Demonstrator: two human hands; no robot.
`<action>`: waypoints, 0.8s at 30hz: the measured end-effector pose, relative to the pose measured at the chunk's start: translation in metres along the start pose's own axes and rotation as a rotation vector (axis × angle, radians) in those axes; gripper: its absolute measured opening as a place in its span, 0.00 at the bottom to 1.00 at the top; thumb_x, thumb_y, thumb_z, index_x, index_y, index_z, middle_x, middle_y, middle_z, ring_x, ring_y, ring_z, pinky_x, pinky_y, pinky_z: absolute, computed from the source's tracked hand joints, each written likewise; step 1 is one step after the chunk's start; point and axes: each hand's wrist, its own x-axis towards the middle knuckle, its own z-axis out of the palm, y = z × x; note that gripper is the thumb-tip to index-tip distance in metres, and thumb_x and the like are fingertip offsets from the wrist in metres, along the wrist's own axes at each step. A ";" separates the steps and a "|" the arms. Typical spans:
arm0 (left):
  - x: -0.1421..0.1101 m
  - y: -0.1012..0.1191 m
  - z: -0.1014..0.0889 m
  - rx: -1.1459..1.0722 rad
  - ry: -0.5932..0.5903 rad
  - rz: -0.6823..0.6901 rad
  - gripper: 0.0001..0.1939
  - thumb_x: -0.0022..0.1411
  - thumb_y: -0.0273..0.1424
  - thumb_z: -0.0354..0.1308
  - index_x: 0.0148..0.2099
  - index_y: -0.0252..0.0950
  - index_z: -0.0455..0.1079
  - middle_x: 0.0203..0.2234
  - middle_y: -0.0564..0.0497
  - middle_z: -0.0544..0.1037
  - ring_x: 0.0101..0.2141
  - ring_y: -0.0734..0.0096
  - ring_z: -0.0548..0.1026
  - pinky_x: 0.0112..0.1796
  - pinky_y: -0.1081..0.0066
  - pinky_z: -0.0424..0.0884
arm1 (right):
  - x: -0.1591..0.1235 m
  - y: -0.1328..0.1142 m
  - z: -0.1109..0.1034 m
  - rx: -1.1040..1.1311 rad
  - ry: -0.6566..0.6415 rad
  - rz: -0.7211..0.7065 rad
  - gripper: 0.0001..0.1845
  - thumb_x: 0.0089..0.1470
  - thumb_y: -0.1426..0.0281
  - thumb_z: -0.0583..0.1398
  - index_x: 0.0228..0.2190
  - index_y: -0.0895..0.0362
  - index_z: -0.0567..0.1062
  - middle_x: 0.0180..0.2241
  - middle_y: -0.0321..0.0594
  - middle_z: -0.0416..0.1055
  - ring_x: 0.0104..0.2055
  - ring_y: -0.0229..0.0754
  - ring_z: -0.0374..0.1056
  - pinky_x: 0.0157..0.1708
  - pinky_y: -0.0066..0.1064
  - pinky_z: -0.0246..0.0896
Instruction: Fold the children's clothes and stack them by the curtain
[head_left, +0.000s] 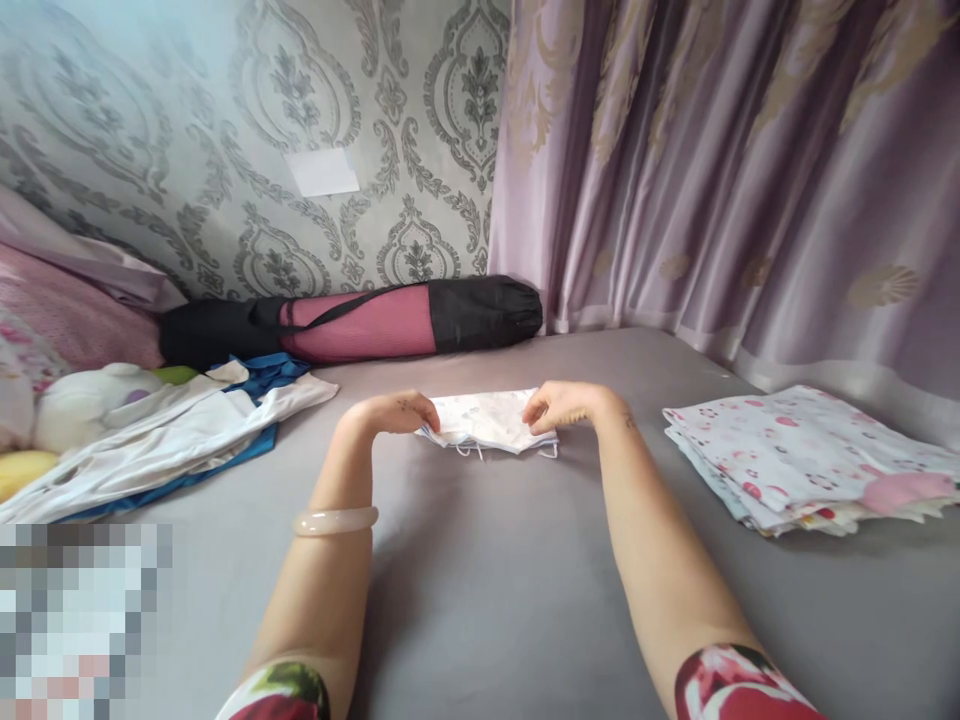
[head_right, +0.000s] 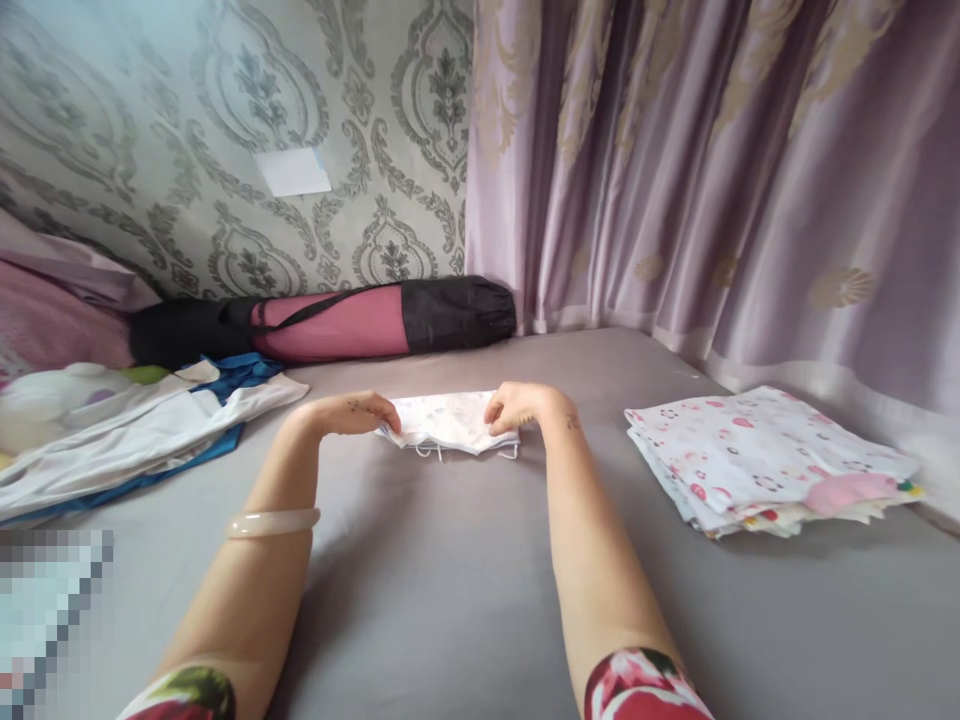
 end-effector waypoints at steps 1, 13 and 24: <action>0.002 -0.002 0.000 0.010 0.020 -0.009 0.17 0.41 0.28 0.51 0.31 0.42 0.79 0.32 0.53 0.82 0.36 0.64 0.76 0.37 0.72 0.70 | 0.000 -0.001 0.000 0.023 0.017 -0.008 0.11 0.46 0.72 0.64 0.35 0.55 0.82 0.35 0.38 0.80 0.36 0.39 0.73 0.35 0.23 0.63; 0.029 0.033 0.033 0.300 0.342 -0.155 0.22 0.64 0.28 0.45 0.59 0.39 0.64 0.60 0.42 0.67 0.61 0.56 0.62 0.59 0.52 0.54 | 0.033 -0.033 0.045 -0.211 0.385 -0.037 0.25 0.64 0.71 0.48 0.61 0.58 0.63 0.63 0.48 0.59 0.64 0.46 0.55 0.61 0.38 0.49; 0.053 0.037 0.088 0.368 0.380 -0.106 0.26 0.69 0.31 0.36 0.66 0.34 0.53 0.66 0.37 0.56 0.66 0.47 0.48 0.60 0.39 0.44 | 0.050 -0.034 0.094 -0.312 0.408 -0.067 0.32 0.62 0.71 0.43 0.65 0.66 0.52 0.68 0.49 0.44 0.70 0.47 0.37 0.66 0.51 0.27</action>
